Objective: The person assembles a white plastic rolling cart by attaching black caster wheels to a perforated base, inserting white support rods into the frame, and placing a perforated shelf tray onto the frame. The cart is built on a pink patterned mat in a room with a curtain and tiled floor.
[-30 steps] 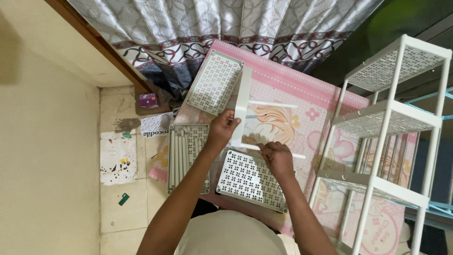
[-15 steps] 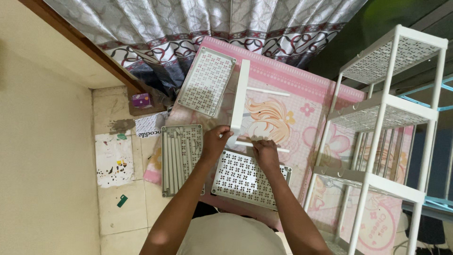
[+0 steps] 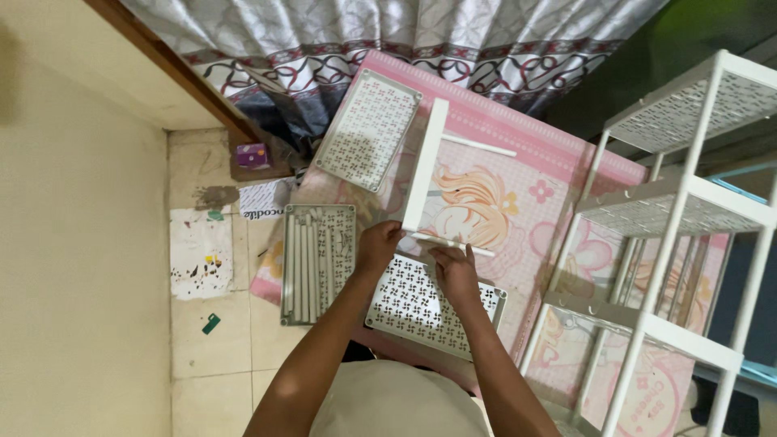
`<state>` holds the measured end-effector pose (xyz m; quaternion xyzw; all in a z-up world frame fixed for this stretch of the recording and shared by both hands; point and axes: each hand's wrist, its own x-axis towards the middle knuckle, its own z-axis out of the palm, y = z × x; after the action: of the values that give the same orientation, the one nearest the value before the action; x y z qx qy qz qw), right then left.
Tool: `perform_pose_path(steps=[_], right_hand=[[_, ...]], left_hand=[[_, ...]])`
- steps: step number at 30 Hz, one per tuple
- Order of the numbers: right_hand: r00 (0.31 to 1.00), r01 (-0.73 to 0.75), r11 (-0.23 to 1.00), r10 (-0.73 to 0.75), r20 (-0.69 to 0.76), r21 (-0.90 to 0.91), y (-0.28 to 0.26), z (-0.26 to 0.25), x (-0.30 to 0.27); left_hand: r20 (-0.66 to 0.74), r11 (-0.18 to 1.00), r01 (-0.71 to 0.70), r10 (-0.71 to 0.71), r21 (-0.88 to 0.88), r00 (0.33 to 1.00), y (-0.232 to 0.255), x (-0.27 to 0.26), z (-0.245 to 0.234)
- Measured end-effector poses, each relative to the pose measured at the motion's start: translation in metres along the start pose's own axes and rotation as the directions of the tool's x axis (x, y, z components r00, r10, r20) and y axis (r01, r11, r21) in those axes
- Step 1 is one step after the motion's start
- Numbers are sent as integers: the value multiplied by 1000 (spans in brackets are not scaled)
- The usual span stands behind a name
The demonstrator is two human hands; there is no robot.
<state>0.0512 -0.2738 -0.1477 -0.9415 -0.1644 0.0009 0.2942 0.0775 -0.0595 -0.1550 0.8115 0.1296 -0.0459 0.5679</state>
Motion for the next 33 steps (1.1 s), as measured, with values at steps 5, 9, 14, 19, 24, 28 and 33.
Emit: perform_pose_path(steps=[5,9,14,19,24,28,33], right_hand=[[999,50,998,-51,11,40,-21,-5,0],[998,66,995,-67,13,71,-41,-8,0],[989,141,982,-144,18,123,-69,-2,-5],[972,221,966,-229,50,132,-103,17,-13],[956,254,959,-269,120,125,-147,36,-12],[938,174,981,-192,289,87,-191,43,-13],[946,105,991,-125,301,80,-215,78,-16]], left_hand=[[-28,976,-205,208,78,978,2,-7,-7],[20,988,-143,142,54,990,-1,-27,-22],[-7,980,-167,169,107,986,-26,-58,-42],[7,934,-159,166,319,986,-68,-93,-76],[58,808,-153,146,569,988,-105,-116,-120],[34,803,-137,144,580,989,-122,-133,-147],[52,778,-170,174,605,983,-134,-138,-169]])
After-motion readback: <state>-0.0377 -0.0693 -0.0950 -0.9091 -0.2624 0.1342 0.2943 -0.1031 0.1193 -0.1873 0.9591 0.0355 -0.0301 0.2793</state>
